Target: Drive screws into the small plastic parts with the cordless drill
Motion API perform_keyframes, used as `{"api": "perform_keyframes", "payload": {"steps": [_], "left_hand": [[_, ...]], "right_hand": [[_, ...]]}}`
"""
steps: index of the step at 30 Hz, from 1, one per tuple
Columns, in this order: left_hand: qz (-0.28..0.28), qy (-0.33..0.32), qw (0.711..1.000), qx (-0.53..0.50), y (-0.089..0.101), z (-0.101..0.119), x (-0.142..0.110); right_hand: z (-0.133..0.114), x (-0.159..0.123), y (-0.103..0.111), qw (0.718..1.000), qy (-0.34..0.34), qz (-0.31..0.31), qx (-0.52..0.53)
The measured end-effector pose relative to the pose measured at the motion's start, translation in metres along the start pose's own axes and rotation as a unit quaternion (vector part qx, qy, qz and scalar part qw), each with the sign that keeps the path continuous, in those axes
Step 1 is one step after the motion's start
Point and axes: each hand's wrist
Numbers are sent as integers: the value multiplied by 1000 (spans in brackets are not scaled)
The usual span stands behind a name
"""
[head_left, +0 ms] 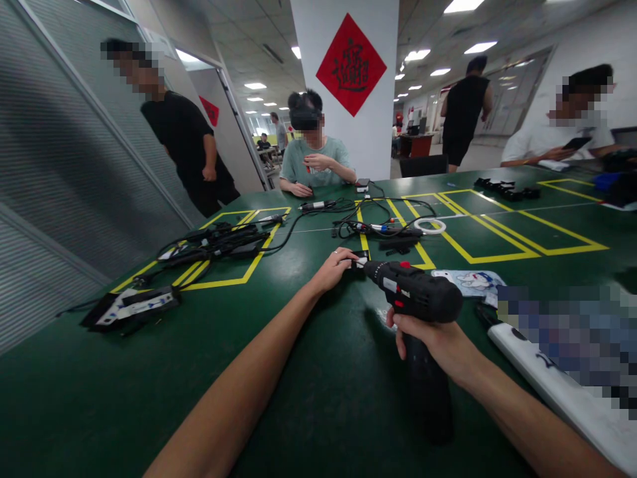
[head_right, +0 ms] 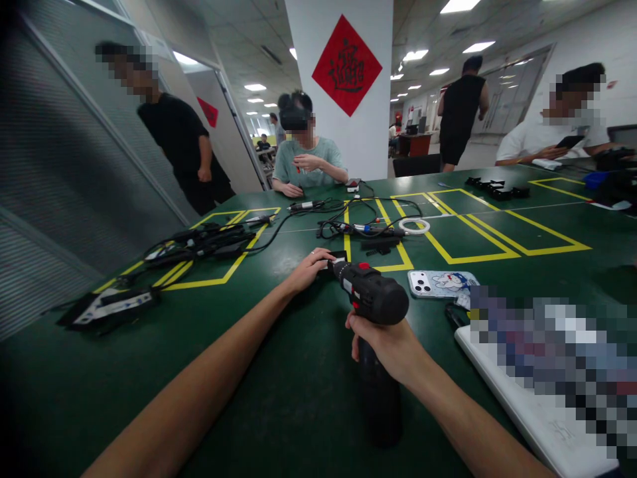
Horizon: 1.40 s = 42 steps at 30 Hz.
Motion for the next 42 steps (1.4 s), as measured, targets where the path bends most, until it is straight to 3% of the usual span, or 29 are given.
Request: {"api": "perform_keyframes", "payload": {"steps": [15,30,38,42], "left_hand": [[-7,-7,1000,-10,1,-2,1],[15,-28,999,14,-3,-3,0],[25,-38,999,24,-3,-1,0],[23,-37,999,22,-3,-1,1]], "right_hand": [[4,1,0,1000,-1,-12,4],[0,-2,-1,996,24,9,88],[-7,-10,0,997,-45,9,68],[-7,-10,1,998,-31,7,48]]}}
Point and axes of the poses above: each hand's wrist, its own x-axis towards the middle knuckle, its own y-axis out of the back of the hand, z = x × y, and after that the axes turned 6 degrees about y, right-handed
